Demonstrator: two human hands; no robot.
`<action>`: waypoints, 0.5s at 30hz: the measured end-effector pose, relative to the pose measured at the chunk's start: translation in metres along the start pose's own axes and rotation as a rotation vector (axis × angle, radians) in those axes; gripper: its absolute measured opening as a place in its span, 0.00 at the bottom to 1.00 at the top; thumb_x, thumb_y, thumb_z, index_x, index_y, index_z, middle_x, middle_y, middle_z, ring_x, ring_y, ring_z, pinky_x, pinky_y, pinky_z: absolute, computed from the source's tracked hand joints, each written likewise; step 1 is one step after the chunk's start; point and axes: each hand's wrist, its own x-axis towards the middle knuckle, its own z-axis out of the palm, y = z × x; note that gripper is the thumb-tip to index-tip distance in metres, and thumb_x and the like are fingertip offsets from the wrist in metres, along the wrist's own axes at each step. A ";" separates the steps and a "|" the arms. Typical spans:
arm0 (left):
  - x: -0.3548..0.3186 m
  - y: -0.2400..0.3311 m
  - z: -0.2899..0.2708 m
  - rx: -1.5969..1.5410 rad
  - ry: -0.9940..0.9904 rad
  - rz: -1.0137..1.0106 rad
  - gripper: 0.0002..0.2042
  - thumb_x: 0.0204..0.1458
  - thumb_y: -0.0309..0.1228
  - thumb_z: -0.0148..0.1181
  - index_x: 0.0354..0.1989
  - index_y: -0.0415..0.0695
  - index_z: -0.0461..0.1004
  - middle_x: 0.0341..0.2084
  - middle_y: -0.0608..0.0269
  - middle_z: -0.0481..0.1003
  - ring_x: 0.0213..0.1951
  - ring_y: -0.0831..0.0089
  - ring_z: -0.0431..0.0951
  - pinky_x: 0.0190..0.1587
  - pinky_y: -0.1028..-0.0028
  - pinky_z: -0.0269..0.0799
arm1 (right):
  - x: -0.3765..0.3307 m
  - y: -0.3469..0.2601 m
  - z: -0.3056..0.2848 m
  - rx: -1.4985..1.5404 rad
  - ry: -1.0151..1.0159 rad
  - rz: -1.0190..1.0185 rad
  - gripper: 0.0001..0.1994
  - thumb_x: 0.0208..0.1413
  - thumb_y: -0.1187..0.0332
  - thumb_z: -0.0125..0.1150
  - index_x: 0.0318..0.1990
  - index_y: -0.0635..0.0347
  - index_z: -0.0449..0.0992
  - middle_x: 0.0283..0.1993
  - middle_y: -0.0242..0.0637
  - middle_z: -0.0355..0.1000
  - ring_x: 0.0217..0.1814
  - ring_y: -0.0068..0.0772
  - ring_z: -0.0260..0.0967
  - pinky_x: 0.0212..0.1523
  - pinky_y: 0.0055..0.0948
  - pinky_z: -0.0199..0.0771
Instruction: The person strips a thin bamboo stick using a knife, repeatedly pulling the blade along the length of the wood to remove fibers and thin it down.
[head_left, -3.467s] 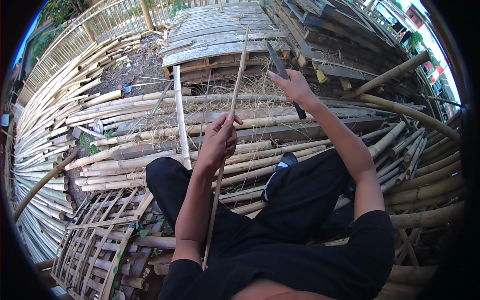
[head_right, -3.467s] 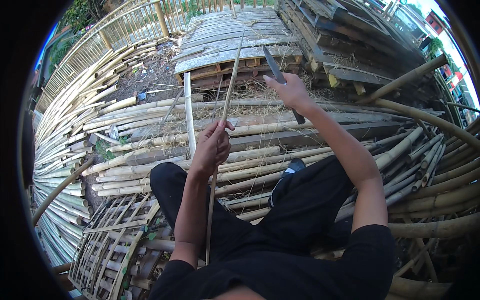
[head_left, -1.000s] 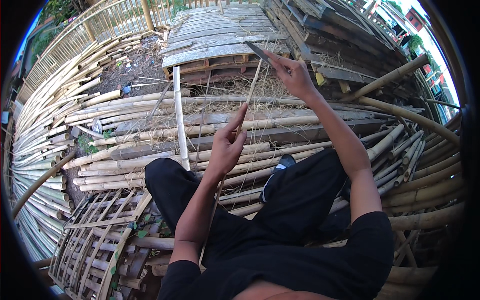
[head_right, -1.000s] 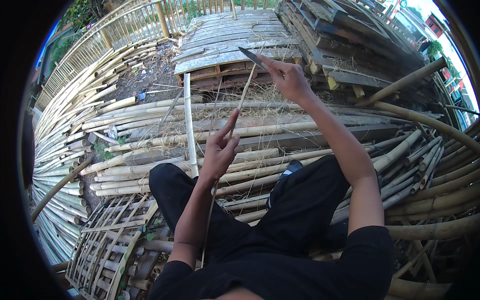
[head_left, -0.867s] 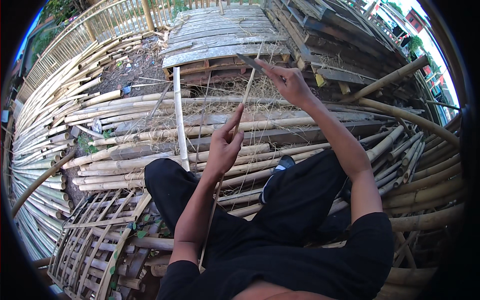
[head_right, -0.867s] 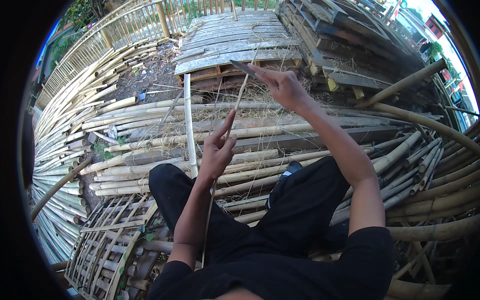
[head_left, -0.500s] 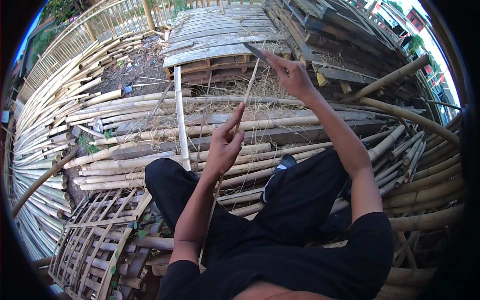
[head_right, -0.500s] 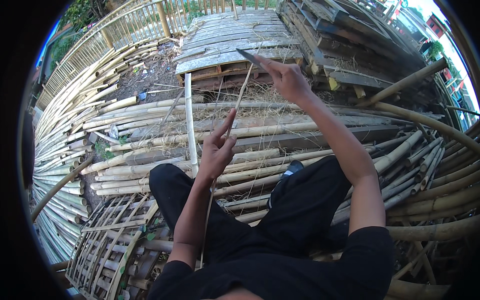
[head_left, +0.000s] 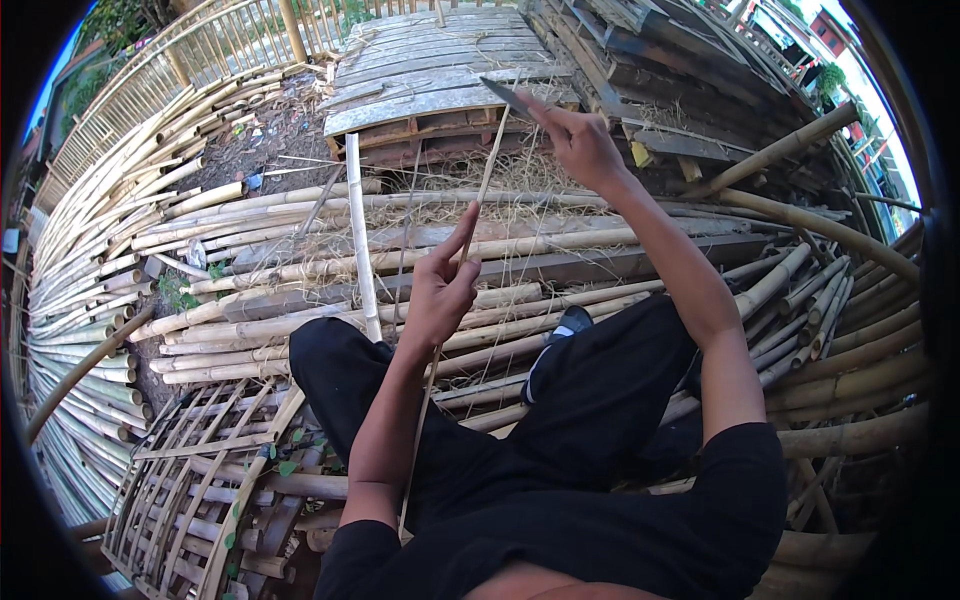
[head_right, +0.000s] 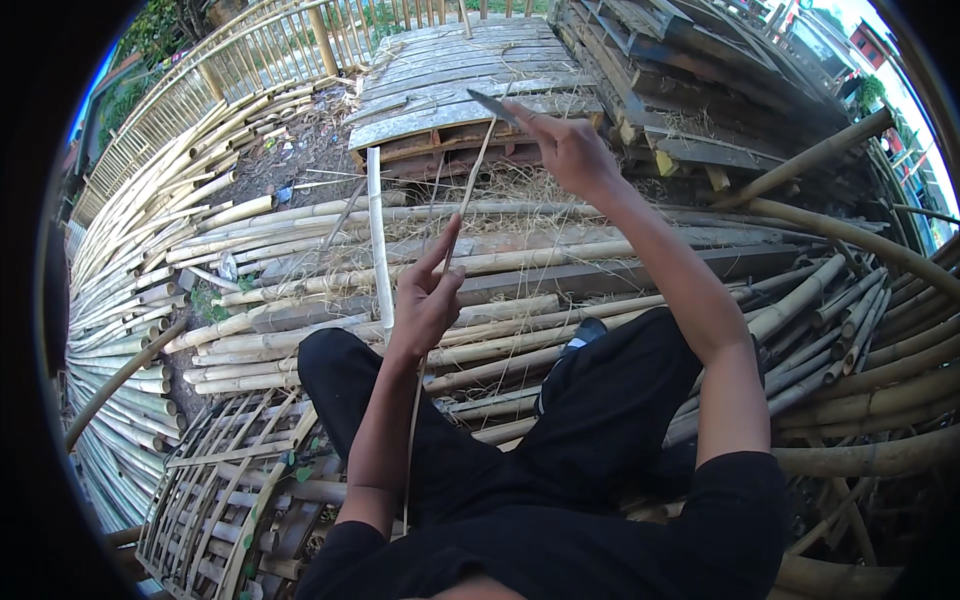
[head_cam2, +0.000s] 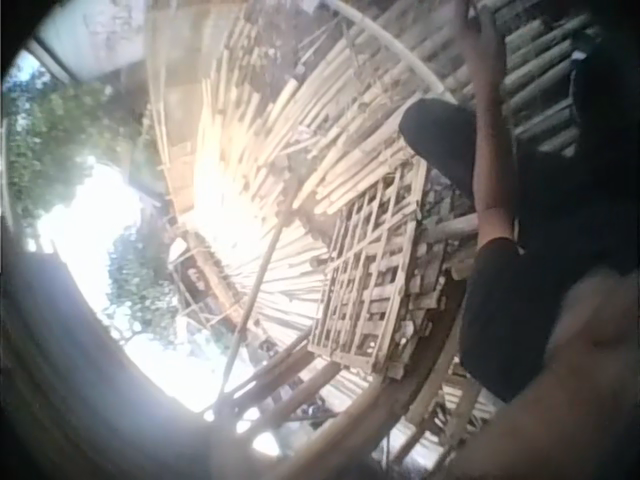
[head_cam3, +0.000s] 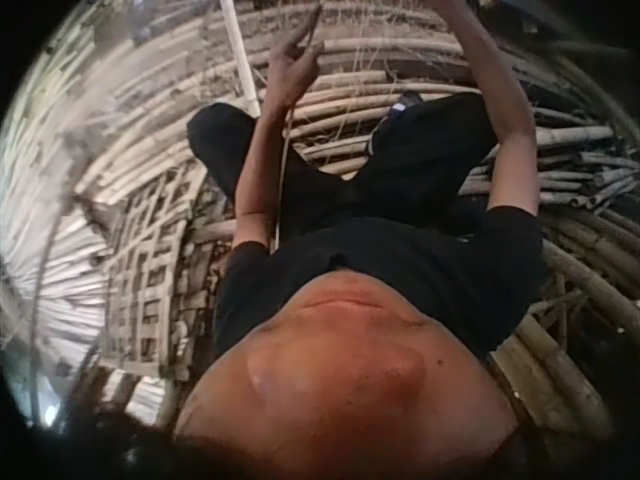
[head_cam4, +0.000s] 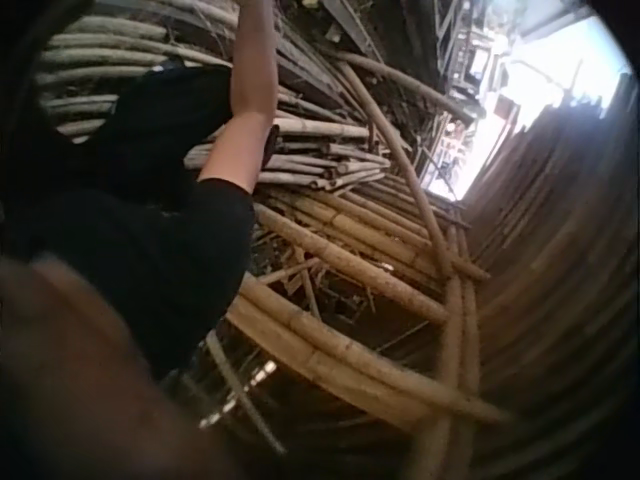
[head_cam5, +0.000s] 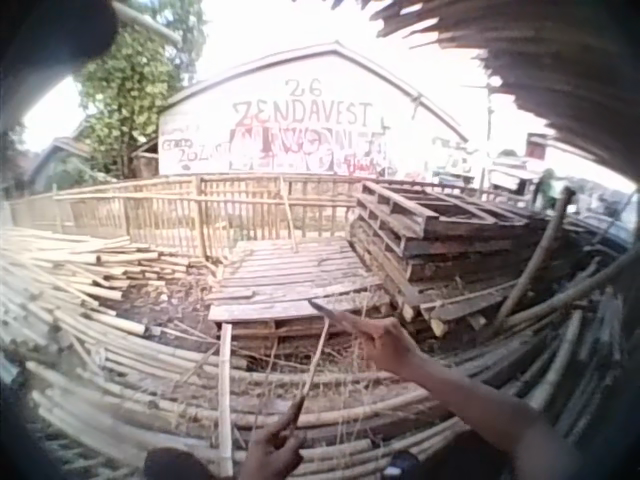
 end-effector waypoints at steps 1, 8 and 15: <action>-0.002 0.000 0.000 0.009 -0.005 -0.012 0.29 0.56 0.21 0.45 0.68 0.54 0.54 0.12 0.81 0.56 0.13 0.90 0.51 0.16 0.82 0.47 | 0.003 0.002 -0.003 -0.030 0.027 0.040 0.23 0.58 0.73 0.54 0.60 0.37 0.67 0.28 0.50 0.72 0.22 0.38 0.72 0.26 0.37 0.69; -0.003 -0.002 0.001 -0.020 -0.017 -0.031 0.29 0.56 0.21 0.46 0.68 0.53 0.54 0.11 0.81 0.56 0.13 0.89 0.52 0.15 0.82 0.47 | -0.006 -0.011 -0.003 0.024 -0.024 0.114 0.22 0.60 0.72 0.51 0.60 0.36 0.67 0.38 0.33 0.78 0.24 0.36 0.74 0.26 0.33 0.70; -0.003 0.002 -0.001 -0.019 -0.037 -0.049 0.30 0.56 0.20 0.44 0.68 0.56 0.53 0.14 0.82 0.56 0.15 0.90 0.50 0.18 0.83 0.48 | -0.006 -0.005 -0.005 0.027 -0.030 0.116 0.23 0.59 0.73 0.51 0.61 0.37 0.66 0.39 0.40 0.77 0.27 0.37 0.76 0.29 0.35 0.73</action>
